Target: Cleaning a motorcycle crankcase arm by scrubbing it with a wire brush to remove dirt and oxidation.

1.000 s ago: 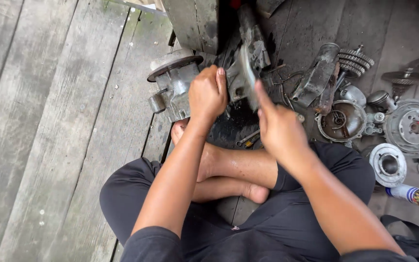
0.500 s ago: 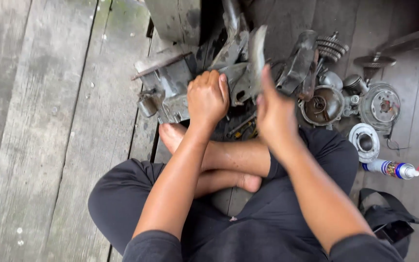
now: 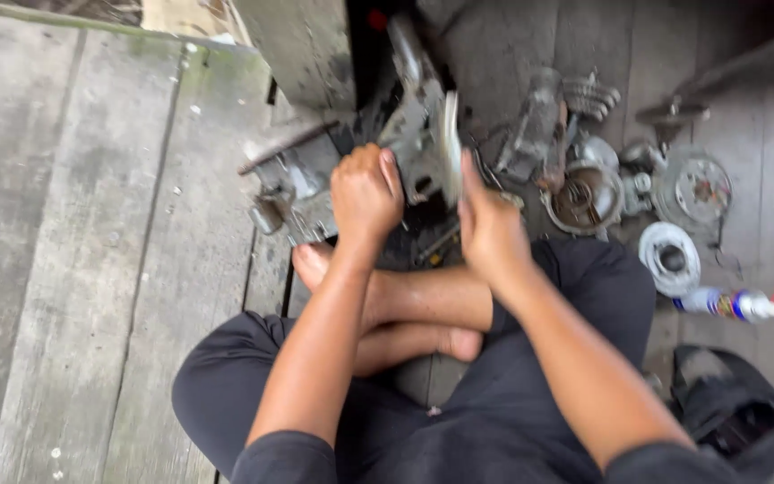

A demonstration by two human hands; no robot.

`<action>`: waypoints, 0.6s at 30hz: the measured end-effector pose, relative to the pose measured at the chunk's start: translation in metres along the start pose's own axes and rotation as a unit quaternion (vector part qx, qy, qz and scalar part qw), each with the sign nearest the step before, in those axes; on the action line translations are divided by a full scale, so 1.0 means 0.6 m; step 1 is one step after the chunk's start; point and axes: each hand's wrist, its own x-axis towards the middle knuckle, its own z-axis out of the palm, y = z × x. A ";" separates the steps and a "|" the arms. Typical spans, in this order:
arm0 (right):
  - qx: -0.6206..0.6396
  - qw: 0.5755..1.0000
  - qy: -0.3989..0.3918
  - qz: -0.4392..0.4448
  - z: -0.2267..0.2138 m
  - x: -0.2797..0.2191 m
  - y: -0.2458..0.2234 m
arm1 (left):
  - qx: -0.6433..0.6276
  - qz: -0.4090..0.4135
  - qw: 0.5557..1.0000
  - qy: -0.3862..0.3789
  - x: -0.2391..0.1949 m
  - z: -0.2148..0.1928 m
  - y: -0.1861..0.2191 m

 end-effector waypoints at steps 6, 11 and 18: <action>-0.027 0.997 -0.003 -0.069 -0.035 -0.003 0.019 | 0.010 0.035 0.999 0.028 -0.005 0.004 0.002; -0.042 0.992 -0.006 -0.117 -0.037 0.048 0.058 | 0.022 0.069 0.997 0.009 -0.027 0.006 0.017; -0.037 0.994 -0.077 -0.067 -0.048 0.016 0.031 | 0.036 0.045 0.998 0.017 -0.010 0.007 0.002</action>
